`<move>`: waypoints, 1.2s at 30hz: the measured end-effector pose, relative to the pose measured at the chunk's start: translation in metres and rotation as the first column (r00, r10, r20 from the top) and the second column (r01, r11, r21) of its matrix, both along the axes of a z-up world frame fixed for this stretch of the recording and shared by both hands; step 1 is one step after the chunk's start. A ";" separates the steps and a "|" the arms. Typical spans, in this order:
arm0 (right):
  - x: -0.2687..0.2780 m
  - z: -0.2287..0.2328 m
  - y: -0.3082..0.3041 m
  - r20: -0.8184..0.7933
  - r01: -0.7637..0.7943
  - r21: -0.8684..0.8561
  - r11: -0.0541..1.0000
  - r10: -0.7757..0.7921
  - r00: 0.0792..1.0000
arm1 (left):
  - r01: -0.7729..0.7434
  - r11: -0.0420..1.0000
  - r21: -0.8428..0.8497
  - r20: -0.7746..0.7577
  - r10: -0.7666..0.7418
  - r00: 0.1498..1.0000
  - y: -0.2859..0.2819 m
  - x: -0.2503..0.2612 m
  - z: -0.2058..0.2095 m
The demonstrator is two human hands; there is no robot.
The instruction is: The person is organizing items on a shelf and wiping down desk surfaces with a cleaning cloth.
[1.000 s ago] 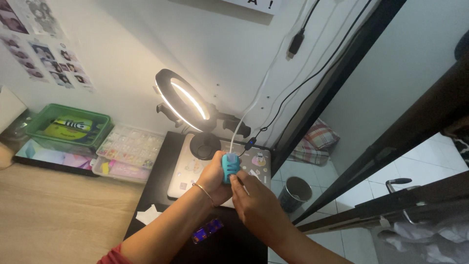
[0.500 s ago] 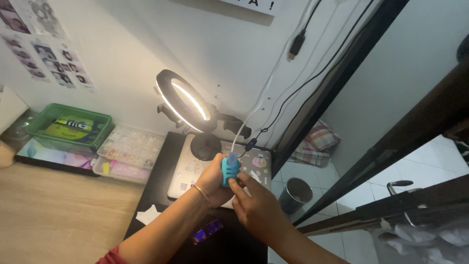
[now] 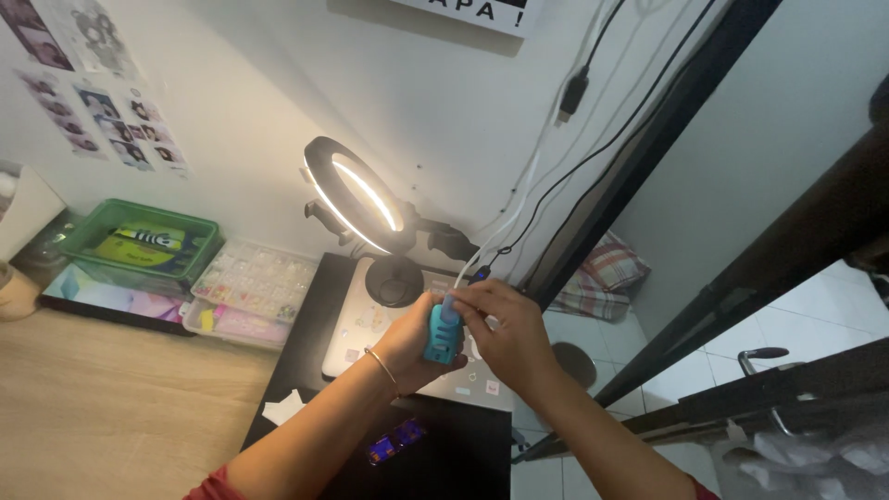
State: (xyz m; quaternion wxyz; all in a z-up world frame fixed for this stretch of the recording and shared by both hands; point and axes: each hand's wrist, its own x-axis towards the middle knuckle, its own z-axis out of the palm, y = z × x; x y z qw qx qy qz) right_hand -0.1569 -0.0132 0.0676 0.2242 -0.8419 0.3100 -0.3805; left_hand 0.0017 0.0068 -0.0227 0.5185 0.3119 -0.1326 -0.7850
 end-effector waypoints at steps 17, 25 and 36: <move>-0.061 -0.035 -0.025 0.106 0.133 0.499 0.856 -0.213 0.971 | 0.068 0.991 0.112 0.074 -0.076 0.994 -0.009 -0.031 -0.008; -0.195 -0.075 0.006 -0.302 0.622 0.407 0.669 -0.544 0.783 | 0.205 0.971 0.125 0.023 -0.209 0.978 -0.013 -0.060 -0.014; -0.443 -0.319 0.128 -0.933 0.986 -0.019 0.167 -0.358 0.043 | 0.098 0.989 0.114 -0.026 -0.096 0.995 -0.019 -0.062 -0.014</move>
